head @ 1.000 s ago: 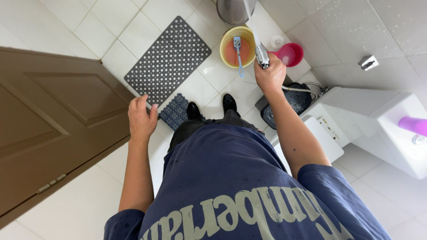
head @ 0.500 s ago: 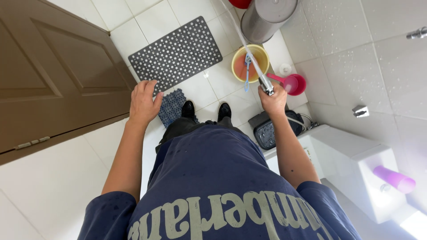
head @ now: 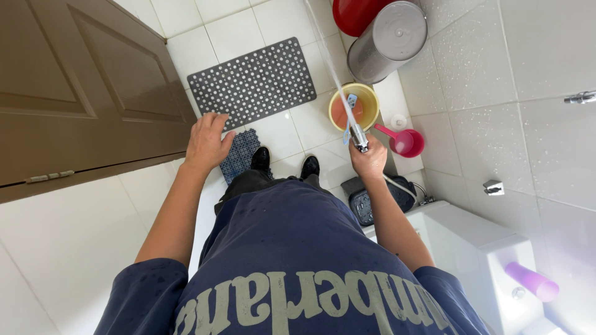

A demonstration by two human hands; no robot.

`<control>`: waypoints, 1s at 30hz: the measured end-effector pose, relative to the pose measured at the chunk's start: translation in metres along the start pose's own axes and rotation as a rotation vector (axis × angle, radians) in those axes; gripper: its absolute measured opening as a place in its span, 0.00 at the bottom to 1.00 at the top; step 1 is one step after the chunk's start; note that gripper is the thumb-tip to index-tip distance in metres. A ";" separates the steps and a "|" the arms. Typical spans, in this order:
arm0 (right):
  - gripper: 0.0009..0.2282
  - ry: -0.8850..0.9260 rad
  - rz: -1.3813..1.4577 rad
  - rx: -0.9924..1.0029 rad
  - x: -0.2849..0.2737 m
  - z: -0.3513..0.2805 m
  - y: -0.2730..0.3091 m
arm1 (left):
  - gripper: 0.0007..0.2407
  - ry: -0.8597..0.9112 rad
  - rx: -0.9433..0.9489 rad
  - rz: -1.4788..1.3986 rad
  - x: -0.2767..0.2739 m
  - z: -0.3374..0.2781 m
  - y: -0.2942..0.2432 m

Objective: Rinsing hands, a cleaning brush, and a bucket using a handheld bidet sprayer in a bathroom.

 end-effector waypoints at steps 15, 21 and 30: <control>0.12 0.112 -0.201 0.196 0.017 -0.014 -0.014 | 0.18 0.099 0.003 0.010 0.005 0.001 -0.015; 0.13 0.154 -0.156 0.253 0.019 -0.029 -0.016 | 0.18 0.086 0.062 0.010 0.003 -0.003 -0.017; 0.13 0.289 -0.200 0.409 0.030 -0.044 -0.048 | 0.17 0.075 0.091 -0.035 0.016 -0.003 -0.008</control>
Point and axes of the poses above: each hand's wrist, its own z-axis towards the middle knuckle, its own x-axis out of the palm, y = z × x, the point moved 4 cm from there along z, towards the middle knuckle, and after that the axes turned 11 degrees about -x, right-handed, at the moved point
